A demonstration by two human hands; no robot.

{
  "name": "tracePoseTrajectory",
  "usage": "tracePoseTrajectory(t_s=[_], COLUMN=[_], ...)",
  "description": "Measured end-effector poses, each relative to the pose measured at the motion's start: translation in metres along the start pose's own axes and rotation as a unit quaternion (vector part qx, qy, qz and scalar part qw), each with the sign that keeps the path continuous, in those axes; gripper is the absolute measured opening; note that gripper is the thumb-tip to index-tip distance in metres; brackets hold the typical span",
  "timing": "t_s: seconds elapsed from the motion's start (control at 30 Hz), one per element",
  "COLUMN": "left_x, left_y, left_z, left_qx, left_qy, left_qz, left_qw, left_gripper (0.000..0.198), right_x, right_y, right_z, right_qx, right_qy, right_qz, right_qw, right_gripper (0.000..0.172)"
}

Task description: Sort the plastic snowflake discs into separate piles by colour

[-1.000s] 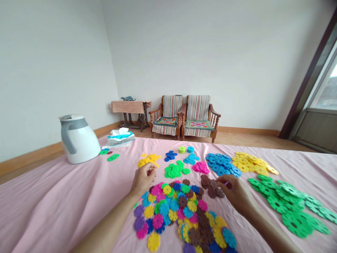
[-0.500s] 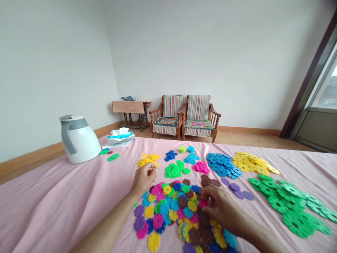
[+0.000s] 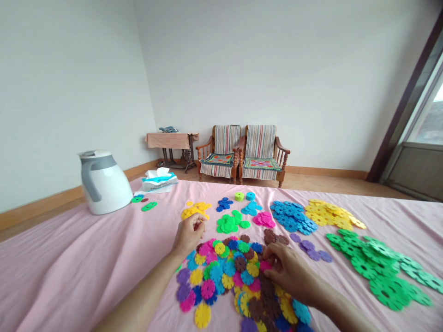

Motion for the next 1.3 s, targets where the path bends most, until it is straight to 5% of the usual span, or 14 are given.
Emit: tracePoseTrajectory(t_s=[0.43, 0.7, 0.97, 1.3], left_x=[0.004, -0.001, 0.001, -0.001], left_y=[0.0, -0.002, -0.005, -0.006], left_z=[0.002, -0.002, -0.003, -0.004], left_qx=[-0.009, 0.004, 0.004, 0.008], left_qy=[0.015, 0.019, 0.008, -0.006], left_qz=[-0.006, -0.007, 0.015, 0.028], left_qw=[1.0, 1.0, 1.0, 1.0], left_gripper=[0.014, 0.013, 0.012, 0.01], right_x=[-0.018, -0.064, -0.069, -0.029], right_y=[0.0, 0.018, 0.009, -0.027], right_z=[0.007, 0.055, 0.09, 0.1], right_qx=[-0.051, -0.118, -0.076, 0.027], right_qy=[0.015, -0.065, -0.079, 0.007], right_qz=[0.113, -0.017, -0.12, -0.162], right_qw=[0.992, 0.991, 0.987, 0.986], right_gripper=[0.006, 0.01, 0.025, 0.026])
Point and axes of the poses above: each hand's wrist, its own z-axis towards the middle knuckle, its own y-axis out of the back of the hand, x = y × z, the point moved 7 cm from there along z, towards the middle knuckle, and after that the axes turned 15 degrees about y, right-handed, at the moved point
